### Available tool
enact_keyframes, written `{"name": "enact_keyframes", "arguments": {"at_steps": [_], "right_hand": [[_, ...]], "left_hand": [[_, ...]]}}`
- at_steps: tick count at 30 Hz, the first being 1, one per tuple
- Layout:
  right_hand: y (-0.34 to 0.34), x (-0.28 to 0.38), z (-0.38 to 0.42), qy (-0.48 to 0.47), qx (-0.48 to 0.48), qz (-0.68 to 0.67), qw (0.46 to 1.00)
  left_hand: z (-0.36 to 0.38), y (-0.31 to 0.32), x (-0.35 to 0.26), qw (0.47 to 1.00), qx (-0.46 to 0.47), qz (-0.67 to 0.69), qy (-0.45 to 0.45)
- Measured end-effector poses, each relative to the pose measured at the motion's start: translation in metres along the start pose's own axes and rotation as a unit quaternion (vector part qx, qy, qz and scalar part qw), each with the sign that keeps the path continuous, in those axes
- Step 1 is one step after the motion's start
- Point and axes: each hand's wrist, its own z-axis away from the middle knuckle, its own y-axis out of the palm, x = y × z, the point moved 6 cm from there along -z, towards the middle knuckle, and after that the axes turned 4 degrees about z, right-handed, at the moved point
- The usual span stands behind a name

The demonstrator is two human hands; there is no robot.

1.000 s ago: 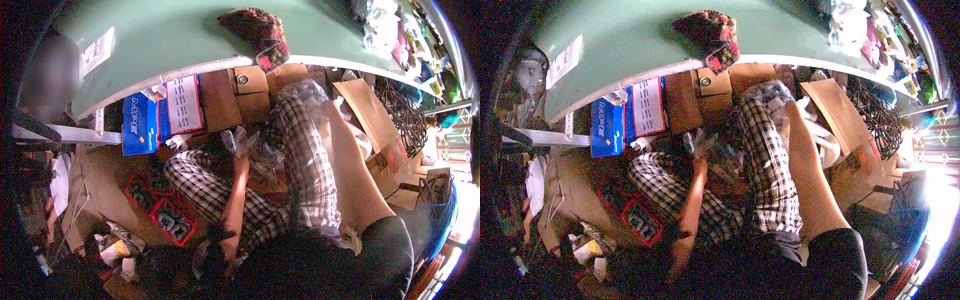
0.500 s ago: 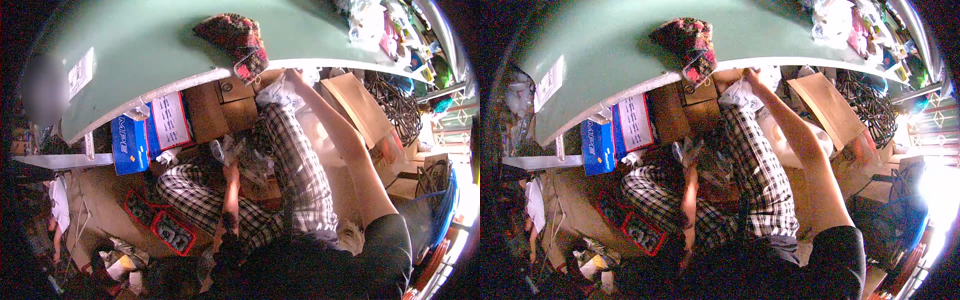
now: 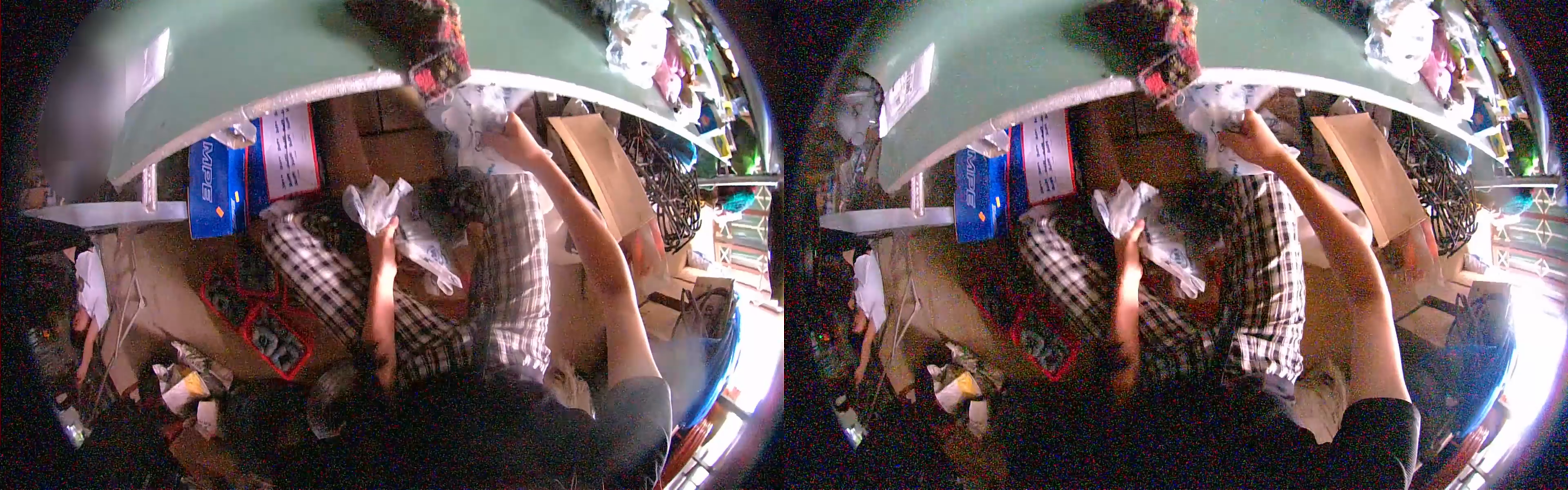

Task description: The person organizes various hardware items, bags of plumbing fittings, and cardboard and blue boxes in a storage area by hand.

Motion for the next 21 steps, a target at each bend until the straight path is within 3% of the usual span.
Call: {"name": "enact_keyframes", "arguments": {"at_steps": [1, 2, 4, 6, 7, 8, 9, 12, 13, 14, 16, 17, 18, 20, 21], "right_hand": [[0.003, 0.006, 0.009, 0.028, 0.052, 0.077, 0.995], [0.015, 0.031, 0.017, -0.024, 0.066, 0.127, 0.989], [0.041, 0.023, 0.026, 0.03, 0.106, 0.359, 0.927], [0.063, 0.072, 0.044, -0.205, 0.063, 0.301, 0.929], [0.077, 0.078, 0.045, -0.088, 0.128, 0.309, 0.938], [0.091, 0.08, 0.045, -0.096, 0.172, 0.278, 0.94], [0.102, 0.086, 0.045, -0.097, 0.16, 0.254, 0.949], [0.131, 0.107, 0.062, -0.077, 0.098, 0.238, 0.963], [0.14, 0.107, 0.064, 0.019, 0.166, 0.27, 0.948], [0.143, 0.095, 0.066, -0.006, 0.128, 0.232, 0.964], [0.148, 0.069, 0.065, -0.061, 0.052, 0.154, 0.985], [0.144, 0.066, 0.069, -0.042, 0.039, 0.088, 0.994], [0.138, 0.062, 0.071, -0.046, 0.02, 0.115, 0.992], [0.12, 0.033, 0.07, 0.1, -0.002, 0.123, 0.987], [0.106, 0.036, 0.068, 0.079, -0.01, 0.085, 0.993]], "left_hand": [[0.001, 0.0, 0.001, 1.0, 0.012, 0.024, -0.006], [0.004, 0.0, 0.0, 1.0, 0.0, 0.016, -0.002], [0.008, 0.004, 0.0, 1.0, -0.019, 0.0, 0.011], [0.008, 0.004, 0.006, 1.0, -0.017, 0.026, -0.004], [0.01, 0.0, 0.006, 0.999, -0.017, 0.032, -0.035], [0.013, -0.003, 0.008, 0.997, -0.018, 0.035, -0.068], [0.007, -0.008, 0.011, 1.0, -0.026, 0.011, -0.002], [0.03, -0.01, -0.01, 0.994, -0.067, 0.088, -0.013], [0.036, -0.013, -0.012, 0.987, -0.064, 0.137, -0.05], [0.031, -0.026, -0.001, 0.985, -0.06, 0.14, -0.08], [0.036, -0.031, -0.004, 0.986, -0.065, 0.148, -0.039], [0.038, -0.033, -0.005, 0.987, -0.07, 0.135, -0.042], [0.041, -0.035, -0.005, 0.989, -0.075, 0.121, -0.048], [0.044, -0.041, -0.006, 0.989, -0.085, 0.116, -0.029], [0.044, -0.046, -0.006, 0.988, -0.091, 0.123, -0.004]]}}
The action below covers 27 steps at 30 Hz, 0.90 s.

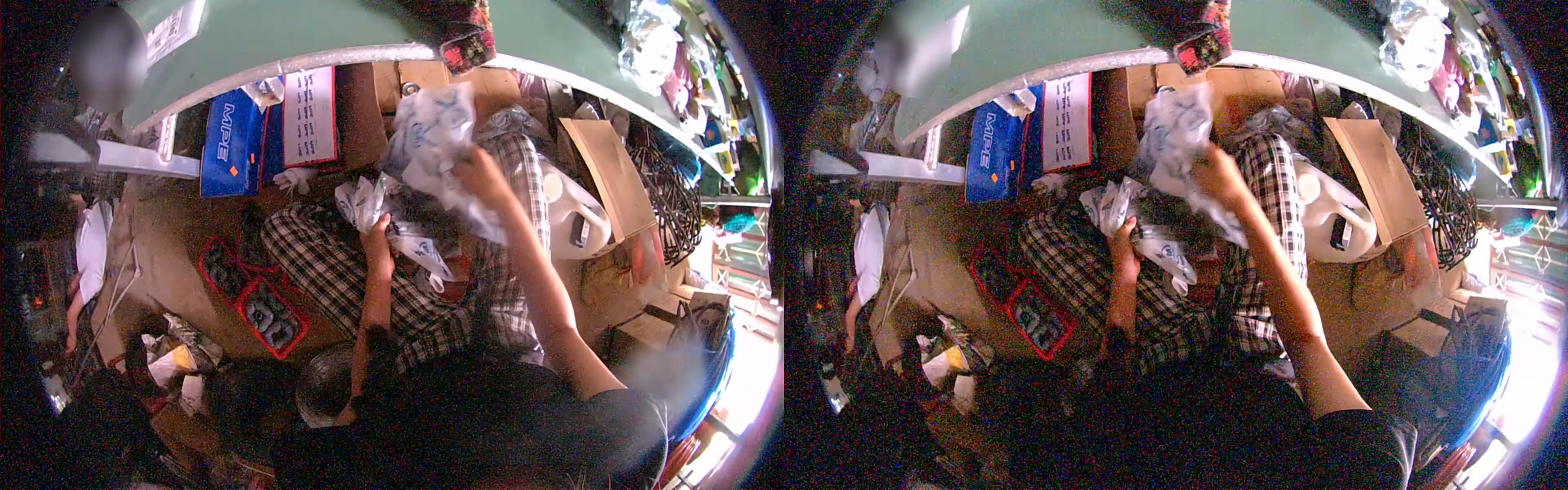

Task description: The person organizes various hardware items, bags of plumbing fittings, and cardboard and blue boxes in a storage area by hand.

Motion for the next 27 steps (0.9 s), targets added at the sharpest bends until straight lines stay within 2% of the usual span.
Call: {"name": "enact_keyframes", "arguments": {"at_steps": [1, 2, 3, 7, 8, 10, 13, 14, 15, 16, 17, 18, 19, 20, 22, 23, 26, 27], "right_hand": [[-0.014, 0.001, -0.002, -0.018, -0.004, -0.041, 0.999], [-0.018, -0.008, -0.007, 0.04, 0.004, -0.057, 0.998], [-0.024, 0.012, 0.0, 0.034, 0.001, -0.103, 0.994], [-0.019, 0.031, -0.002, -0.058, 0.0, 0.127, 0.99], [-0.013, 0.029, -0.002, -0.119, 0.017, 0.177, 0.977], [-0.006, 0.05, 0.012, -0.113, 0.039, 0.183, 0.976], [0.023, 0.055, 0.037, -0.109, 0.1, 0.218, 0.965], [0.034, 0.062, 0.053, -0.144, 0.105, 0.19, 0.965], [0.043, 0.066, 0.074, -0.299, 0.01, 0.208, 0.931], [0.056, 0.067, 0.083, -0.08, 0.172, 0.185, 0.964], [0.06, 0.075, 0.098, -0.183, 0.117, 0.202, 0.955], [0.07, 0.069, 0.104, -0.132, 0.146, 0.172, 0.965], [0.077, 0.06, 0.108, -0.078, 0.175, 0.141, 0.971], [0.077, 0.054, 0.109, -0.09, 0.143, 0.121, 0.978], [0.077, 0.029, 0.111, -0.117, 0.079, 0.083, 0.987], [0.069, 0.007, 0.105, -0.151, 0.026, 0.104, 0.983], [0.014, -0.02, 0.094, 0.106, -0.058, -0.041, 0.992], [0.003, -0.044, 0.088, 0.087, -0.099, -0.023, 0.991]], "left_hand": [[0.005, -0.002, -0.008, 1.0, -0.006, 0.009, 0.023], [0.011, -0.005, -0.007, 0.998, 0.005, 0.055, -0.044], [0.011, -0.012, -0.008, 0.997, 0.0, 0.063, -0.039], [-0.005, -0.026, 0.0, 0.997, 0.0, 0.064, -0.033], [-0.009, -0.032, 0.003, 0.998, 0.0, 0.048, -0.029], [0.004, -0.03, -0.004, 0.998, -0.015, 0.015, -0.052], [-0.003, -0.047, 0.002, 0.985, -0.084, -0.137, -0.063], [-0.006, -0.05, 0.012, 0.99, -0.092, -0.103, -0.036], [0.002, -0.039, 0.005, 0.996, -0.037, -0.08, -0.007], [0.016, -0.025, -0.009, 0.998, 0.017, -0.058, 0.022], [0.024, -0.013, -0.02, 0.995, 0.072, -0.036, 0.052], [0.01, -0.016, -0.012, 0.987, 0.076, -0.057, 0.131], [-0.001, -0.018, -0.003, 0.97, 0.101, -0.153, 0.159], [-0.013, -0.021, 0.007, 0.943, 0.122, -0.243, 0.191], [-0.021, -0.015, 0.023, 0.914, 0.169, -0.309, 0.199], [-0.016, -0.008, 0.02, 0.926, 0.138, -0.316, 0.157], [-0.02, -0.009, 0.028, 0.917, 0.087, -0.367, 0.131], [-0.005, -0.001, 0.017, 0.916, 0.097, -0.378, 0.094]]}}
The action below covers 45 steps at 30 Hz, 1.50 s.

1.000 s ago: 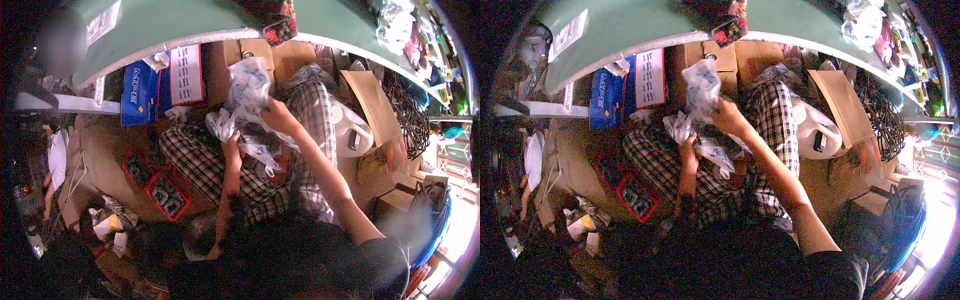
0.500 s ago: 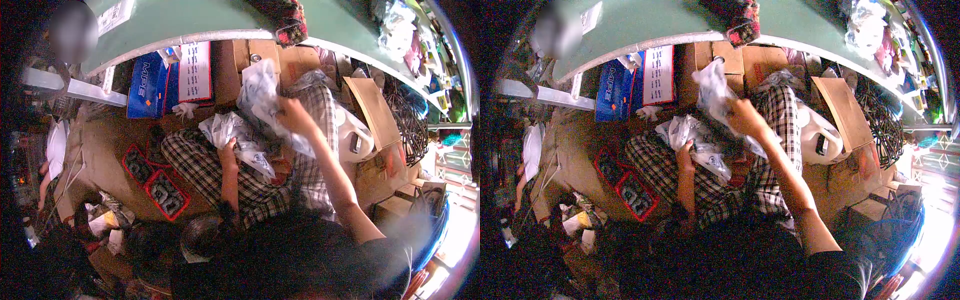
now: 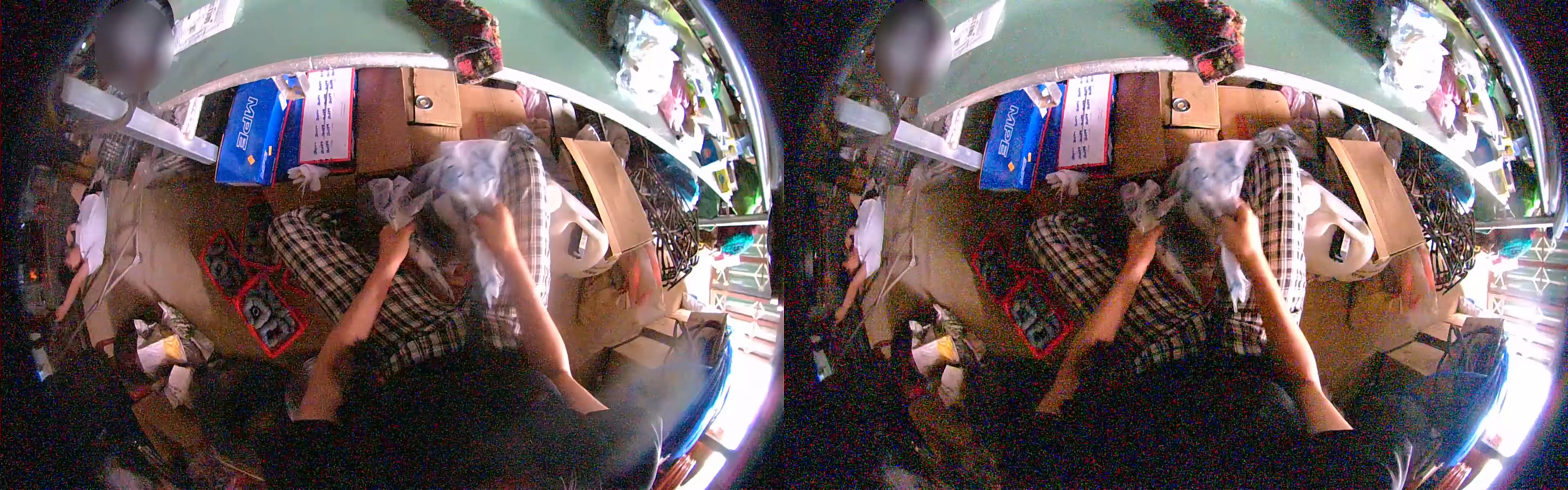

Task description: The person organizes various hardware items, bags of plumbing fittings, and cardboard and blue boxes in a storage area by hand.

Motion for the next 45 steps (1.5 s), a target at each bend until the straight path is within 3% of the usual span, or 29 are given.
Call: {"name": "enact_keyframes", "arguments": {"at_steps": [2, 5, 8, 9, 12, 14, 15, 18, 21, 24, 25, 27, 28, 29, 30, 33, 35, 36, 37, 40, 41, 43, 45], "right_hand": [[-0.01, -0.003, -0.015, -0.028, 0.004, 0.029, 0.999], [-0.011, -0.013, -0.024, -0.052, -0.075, 0.106, 0.99], [-0.027, -0.044, -0.061, -0.049, -0.025, 0.022, 0.998], [-0.021, -0.036, -0.062, -0.054, -0.017, -0.137, 0.989], [-0.016, -0.004, -0.05, -0.083, -0.055, 0.071, 0.992], [-0.014, -0.001, -0.053, -0.082, -0.032, 0.092, 0.992], [-0.014, -0.008, -0.059, -0.071, -0.026, 0.107, 0.991], [-0.01, -0.005, -0.065, -0.095, -0.001, 0.17, 0.981], [-0.014, 0.002, -0.063, -0.186, -0.017, 0.145, 0.971], [0.008, 0.008, -0.056, -0.154, 0.064, 0.184, 0.969], [0.024, -0.001, -0.054, -0.212, 0.078, 0.209, 0.951], [0.063, -0.038, -0.051, -0.116, 0.217, 0.166, 0.955], [0.08, -0.052, -0.044, -0.188, 0.212, 0.071, 0.956], [0.085, -0.038, -0.028, -0.284, 0.159, 0.128, 0.937], [0.096, -0.028, -0.024, -0.18, 0.22, 0.148, 0.947], [0.111, -0.025, -0.022, -0.259, 0.157, 0.122, 0.945], [0.106, -0.021, -0.024, -0.28, 0.136, 0.109, 0.944], [0.106, -0.016, -0.028, -0.262, 0.173, 0.14, 0.939], [0.1, -0.011, -0.023, -0.236, 0.208, 0.171, 0.934], [0.118, -0.036, -0.012, -0.114, 0.263, 0.192, 0.939], [0.124, -0.052, -0.013, -0.064, 0.265, 0.187, 0.944], [0.134, -0.063, -0.01, -0.066, 0.264, 0.219, 0.937], [0.14, -0.07, 0.001, -0.061, 0.248, 0.216, 0.943]], "left_hand": [[-0.015, 0.005, 0.02, 0.999, 0.003, 0.048, 0.014], [-0.039, 0.003, 0.052, 0.998, -0.04, 0.046, 0.027], [-0.027, -0.01, 0.025, 0.996, -0.071, 0.057, -0.004], [-0.024, -0.015, 0.025, 0.993, -0.091, 0.071, -0.018], [-0.03, -0.029, 0.047, 0.993, -0.101, -0.006, -0.053], [-0.029, -0.031, 0.041, 0.994, -0.075, -0.052, -0.051], [-0.03, -0.026, 0.034, 0.979, -0.05, -0.195, 0.034], [-0.01, -0.032, 0.013, 0.989, -0.025, -0.126, -0.071], [-0.018, -0.033, 0.026, 0.982, -0.054, -0.166, -0.072], [-0.022, -0.028, 0.034, 0.974, -0.043, -0.22, -0.043], [-0.023, -0.023, 0.031, 0.972, -0.041, -0.232, 0.001], [-0.024, -0.007, 0.023, 0.962, -0.034, -0.255, 0.09], [-0.026, 0.002, 0.021, 0.954, -0.013, -0.278, 0.11], [-0.028, 0.011, 0.022, 0.945, 0.008, -0.299, 0.129], [-0.025, 0.017, 0.019, 0.944, 0.008, -0.302, 0.134], [-0.01, 0.023, -0.015, 0.952, -0.048, -0.273, 0.13], [-0.043, 0.036, 0.032, 0.947, -0.072, -0.279, 0.143], [-0.03, 0.031, 0.004, 0.974, -0.036, -0.172, 0.144], [-0.038, 0.037, 0.019, 0.949, -0.011, -0.25, 0.191], [-0.039, 0.042, 0.01, 0.924, -0.099, -0.282, 0.24], [-0.041, 0.042, 0.013, 0.946, -0.076, -0.237, 0.209], [-0.039, 0.045, 0.004, 0.978, -0.017, -0.145, 0.15], [-0.035, 0.043, 0.0, 0.98, -0.004, -0.188, 0.068]]}}
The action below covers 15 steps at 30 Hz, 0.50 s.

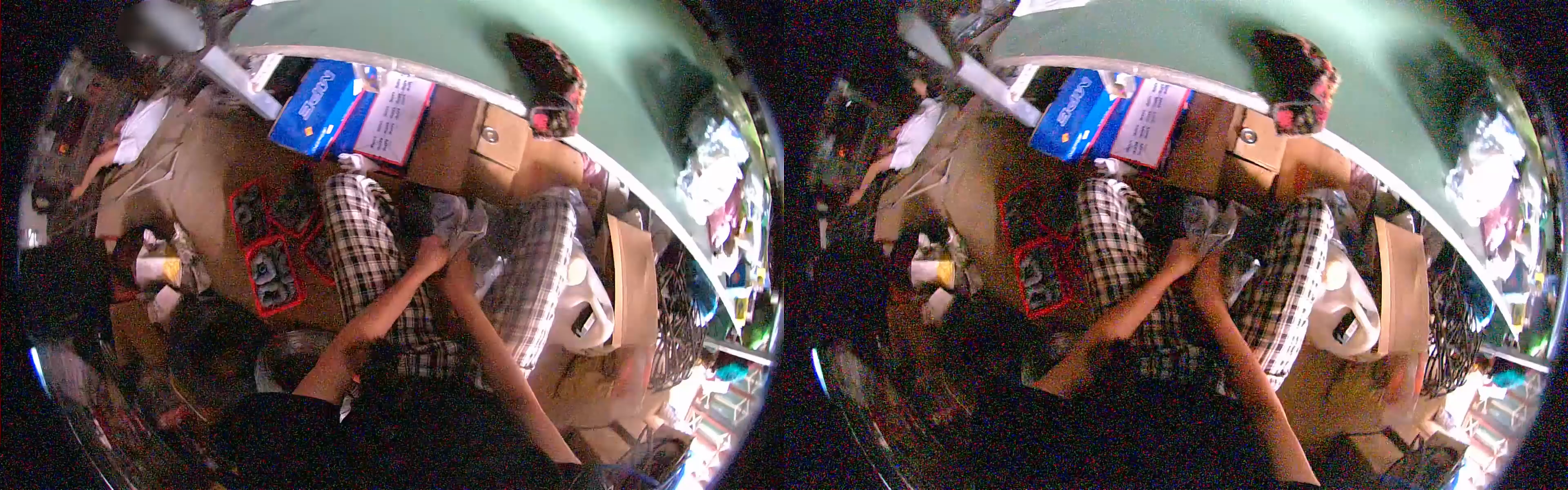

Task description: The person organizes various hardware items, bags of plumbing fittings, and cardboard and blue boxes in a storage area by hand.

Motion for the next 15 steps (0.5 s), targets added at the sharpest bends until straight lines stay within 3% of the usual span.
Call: {"name": "enact_keyframes", "arguments": {"at_steps": [1, 2, 4, 6, 7, 8, 11, 12, 14, 15], "right_hand": [[0.009, 0.003, 0.008, 0.003, -0.018, -0.02, 1.0], [0.015, 0.008, 0.013, 0.004, -0.041, -0.038, 0.998], [0.01, 0.018, 0.009, 0.002, -0.109, -0.075, 0.991], [0.004, 0.014, 0.003, 0.005, -0.18, -0.105, 0.978], [0.006, 0.007, 0.001, 0.006, -0.199, -0.11, 0.974], [0.007, 0.0, -0.002, 0.009, -0.213, -0.115, 0.97], [0.012, -0.021, -0.015, 0.002, -0.2, -0.117, 0.973], [0.012, -0.027, -0.021, -0.006, -0.192, -0.116, 0.975], [0.013, -0.036, -0.032, -0.028, -0.176, -0.111, 0.978], [0.015, -0.039, -0.039, -0.045, -0.172, -0.106, 0.978]], "left_hand": [[0.004, -0.002, 0.002, 0.999, 0.019, -0.025, -0.036], [0.005, -0.005, -0.012, 0.998, 0.025, -0.04, 0.048], [-0.01, 0.022, 0.041, 0.991, -0.055, -0.099, 0.077], [0.001, 0.005, 0.014, 0.996, 0.011, -0.086, 0.026], [0.011, -0.004, -0.001, 0.991, -0.034, -0.105, 0.079], [0.003, 0.008, 0.016, 0.983, 0.049, -0.168, 0.055], [-0.025, 0.036, 0.064, 0.993, 0.01, -0.058, 0.1], [-0.033, 0.044, 0.093, 0.987, -0.008, -0.098, 0.124], [-0.038, 0.041, 0.085, 0.983, -0.011, -0.117, 0.14], [-0.03, 0.027, 0.049, 0.988, 0.017, -0.094, 0.124]]}}
